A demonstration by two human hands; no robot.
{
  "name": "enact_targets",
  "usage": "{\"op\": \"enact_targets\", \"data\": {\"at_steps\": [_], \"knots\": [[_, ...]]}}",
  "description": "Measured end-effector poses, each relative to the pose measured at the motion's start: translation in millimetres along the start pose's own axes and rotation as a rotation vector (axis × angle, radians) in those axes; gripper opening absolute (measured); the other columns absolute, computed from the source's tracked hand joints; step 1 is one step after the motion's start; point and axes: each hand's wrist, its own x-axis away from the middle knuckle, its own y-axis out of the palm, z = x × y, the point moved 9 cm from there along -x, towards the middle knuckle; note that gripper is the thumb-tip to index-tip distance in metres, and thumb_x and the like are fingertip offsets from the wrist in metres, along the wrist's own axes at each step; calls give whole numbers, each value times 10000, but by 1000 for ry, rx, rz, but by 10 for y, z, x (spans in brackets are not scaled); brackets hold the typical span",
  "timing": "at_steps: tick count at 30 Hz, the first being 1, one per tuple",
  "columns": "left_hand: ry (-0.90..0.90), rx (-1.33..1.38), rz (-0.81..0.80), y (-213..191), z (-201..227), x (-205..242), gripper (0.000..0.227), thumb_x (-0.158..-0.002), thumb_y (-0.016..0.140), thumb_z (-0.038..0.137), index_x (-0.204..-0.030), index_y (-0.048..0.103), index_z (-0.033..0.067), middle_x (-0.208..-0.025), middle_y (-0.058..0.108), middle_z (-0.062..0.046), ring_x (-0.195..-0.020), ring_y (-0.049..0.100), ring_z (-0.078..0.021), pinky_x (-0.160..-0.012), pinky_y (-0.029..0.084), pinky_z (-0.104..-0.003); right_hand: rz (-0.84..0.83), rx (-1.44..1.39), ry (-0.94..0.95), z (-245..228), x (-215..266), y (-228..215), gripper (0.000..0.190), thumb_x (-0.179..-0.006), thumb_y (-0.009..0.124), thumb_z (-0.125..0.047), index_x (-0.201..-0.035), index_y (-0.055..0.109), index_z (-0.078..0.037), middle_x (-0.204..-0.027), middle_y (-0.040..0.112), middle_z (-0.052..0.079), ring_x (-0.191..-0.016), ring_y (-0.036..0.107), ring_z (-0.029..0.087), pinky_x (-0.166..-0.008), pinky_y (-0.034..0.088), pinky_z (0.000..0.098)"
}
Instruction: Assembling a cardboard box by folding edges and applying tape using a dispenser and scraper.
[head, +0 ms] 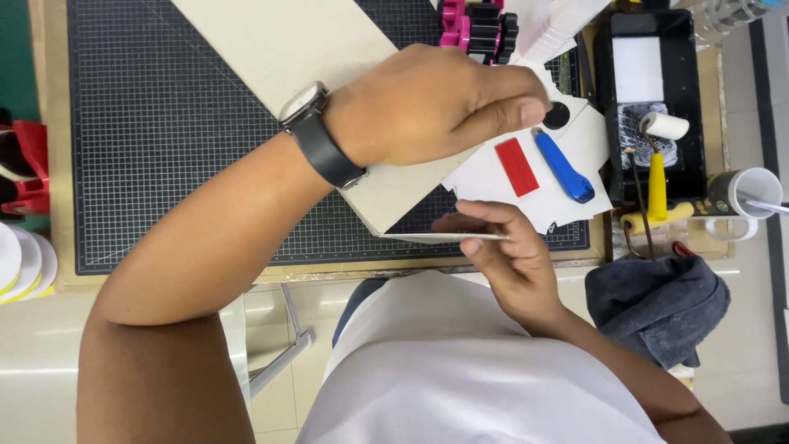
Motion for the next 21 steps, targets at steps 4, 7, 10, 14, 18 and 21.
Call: {"op": "enact_targets", "data": {"at_steps": [4, 7, 10, 14, 18, 21], "knots": [[-53, -75, -22, 102, -152, 13, 355, -1119, 533, 276, -1469, 515, 223, -597, 579, -77, -536, 591, -285, -526, 443, -442, -18, 23, -127, 81, -310, -18, 403, -1034, 593, -244, -1342, 513, 5, -1104, 693, 177, -1061, 671, 213, -1008, 518, 333], [11, -122, -11, 100, -135, 21, 463, -1139, 598, 176, -1568, 440, 250, -489, 400, -17, -426, 422, -192, -480, 355, -373, -189, -122, -224, 161, -553, 36, 316, -1054, 592, -140, -1330, 441, -102, -1089, 649, 163, -1068, 636, 214, -1035, 463, 346], [10, -126, -25, 102, -147, 11, 570, -1110, 598, 125, -1601, 364, 296, -551, 499, -9, -482, 472, -227, -520, 387, -391, -357, -280, -229, 166, -674, 191, 306, -1062, 594, -48, -1324, 448, -112, -1448, 557, 95, -1390, 522, 205, -1236, 401, 407], [29, -155, -33, 68, -156, 27, 603, -1085, 536, 74, -1620, 350, 280, -502, 396, 16, -443, 361, -180, -484, 332, -361, -284, -150, -263, 211, -784, 187, 552, -1033, 647, -71, -1511, 372, -42, -1323, 607, 83, -1181, 549, 125, -1086, 444, 289], [22, -84, -19, 12, -183, 75, 633, -1000, 526, 30, -1588, 402, 227, -483, 424, 9, -419, 361, -186, -482, 335, -354, -274, -118, -350, 203, -785, 184, 344, -1035, 652, -100, -1317, 456, -83, -1314, 612, 125, -1265, 588, 218, -1150, 472, 377], [84, -65, 42, -57, -97, 126, 526, -946, 556, 36, -1455, 565, 168, -523, 503, 12, -434, 466, -217, -478, 376, -370, -306, -118, -367, 263, -800, 193, 342, -1029, 656, -64, -1314, 468, -84, -1318, 615, 117, -1264, 593, 206, -1144, 485, 375]]}}
